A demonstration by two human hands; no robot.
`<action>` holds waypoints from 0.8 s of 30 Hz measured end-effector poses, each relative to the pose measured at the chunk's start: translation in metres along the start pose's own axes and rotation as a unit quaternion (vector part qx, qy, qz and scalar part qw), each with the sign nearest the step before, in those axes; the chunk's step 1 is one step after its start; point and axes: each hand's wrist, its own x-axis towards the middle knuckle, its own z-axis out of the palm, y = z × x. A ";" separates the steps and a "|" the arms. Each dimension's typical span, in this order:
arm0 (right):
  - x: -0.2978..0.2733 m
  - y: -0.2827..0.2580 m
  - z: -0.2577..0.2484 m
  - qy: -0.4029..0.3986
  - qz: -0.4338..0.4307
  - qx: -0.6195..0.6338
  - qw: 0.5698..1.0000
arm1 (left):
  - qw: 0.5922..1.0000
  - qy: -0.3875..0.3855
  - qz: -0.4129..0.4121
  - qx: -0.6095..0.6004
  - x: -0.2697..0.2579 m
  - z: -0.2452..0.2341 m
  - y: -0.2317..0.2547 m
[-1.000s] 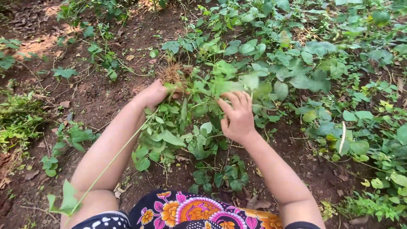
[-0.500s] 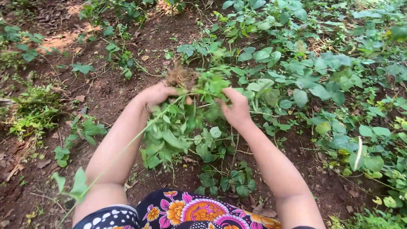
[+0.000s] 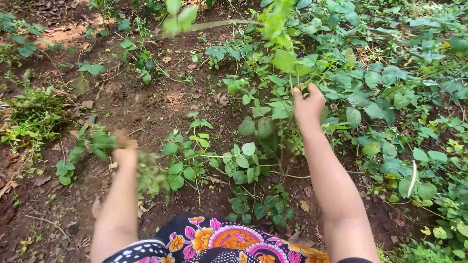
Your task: The person removes weeds by hand from a garden bed, pulling them out and discarding them to clear the soil around the plants.
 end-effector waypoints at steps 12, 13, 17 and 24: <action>-0.011 -0.023 -0.013 -0.036 -0.017 0.219 0.975 | 0.714 -0.614 0.321 0.102 -0.265 0.170 -0.006; -0.015 -0.027 -0.014 -0.039 -0.030 0.186 0.981 | 0.718 -0.603 0.316 0.145 -0.276 0.188 -0.018; -0.019 -0.019 -0.025 -0.071 -0.120 0.208 0.968 | 0.761 -0.580 0.261 0.127 -0.290 0.227 -0.046; -0.041 -0.029 -0.053 0.009 -0.203 0.046 0.978 | 0.754 -0.593 0.277 0.058 -0.261 0.177 0.016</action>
